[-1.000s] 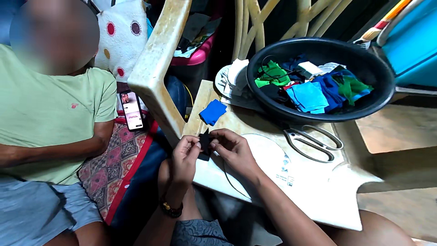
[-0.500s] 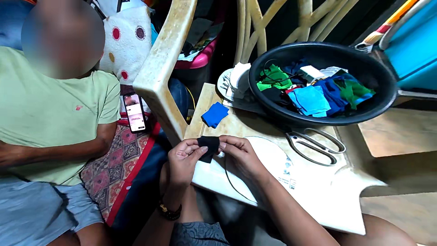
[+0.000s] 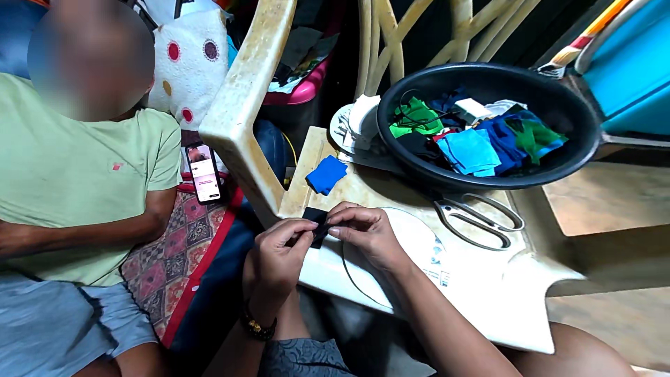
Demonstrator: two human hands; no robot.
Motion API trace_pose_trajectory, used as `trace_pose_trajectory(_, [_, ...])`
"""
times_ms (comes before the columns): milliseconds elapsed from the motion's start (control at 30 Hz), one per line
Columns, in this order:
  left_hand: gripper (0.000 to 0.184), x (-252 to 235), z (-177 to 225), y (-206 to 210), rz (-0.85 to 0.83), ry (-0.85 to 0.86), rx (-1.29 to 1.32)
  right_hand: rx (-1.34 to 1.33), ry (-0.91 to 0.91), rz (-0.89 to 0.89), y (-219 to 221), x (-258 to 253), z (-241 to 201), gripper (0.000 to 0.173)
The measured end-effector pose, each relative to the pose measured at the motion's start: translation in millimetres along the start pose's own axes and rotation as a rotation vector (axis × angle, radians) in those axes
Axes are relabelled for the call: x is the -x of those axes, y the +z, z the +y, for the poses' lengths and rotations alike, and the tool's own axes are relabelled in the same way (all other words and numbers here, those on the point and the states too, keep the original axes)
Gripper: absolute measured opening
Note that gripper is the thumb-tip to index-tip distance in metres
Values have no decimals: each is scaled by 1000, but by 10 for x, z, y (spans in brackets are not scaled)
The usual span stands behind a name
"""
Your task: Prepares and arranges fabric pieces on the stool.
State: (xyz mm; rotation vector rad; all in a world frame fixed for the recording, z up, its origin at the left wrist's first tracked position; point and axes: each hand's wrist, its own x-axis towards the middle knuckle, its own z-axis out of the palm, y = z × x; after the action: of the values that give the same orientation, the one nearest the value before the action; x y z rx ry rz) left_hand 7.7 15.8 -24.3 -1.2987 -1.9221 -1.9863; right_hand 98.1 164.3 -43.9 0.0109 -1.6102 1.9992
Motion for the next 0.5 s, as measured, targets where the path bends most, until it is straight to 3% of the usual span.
trace_pose_trajectory(500, [12,-13,6,11,0,34,-10,-29,-50,3,-23,-18,28,17])
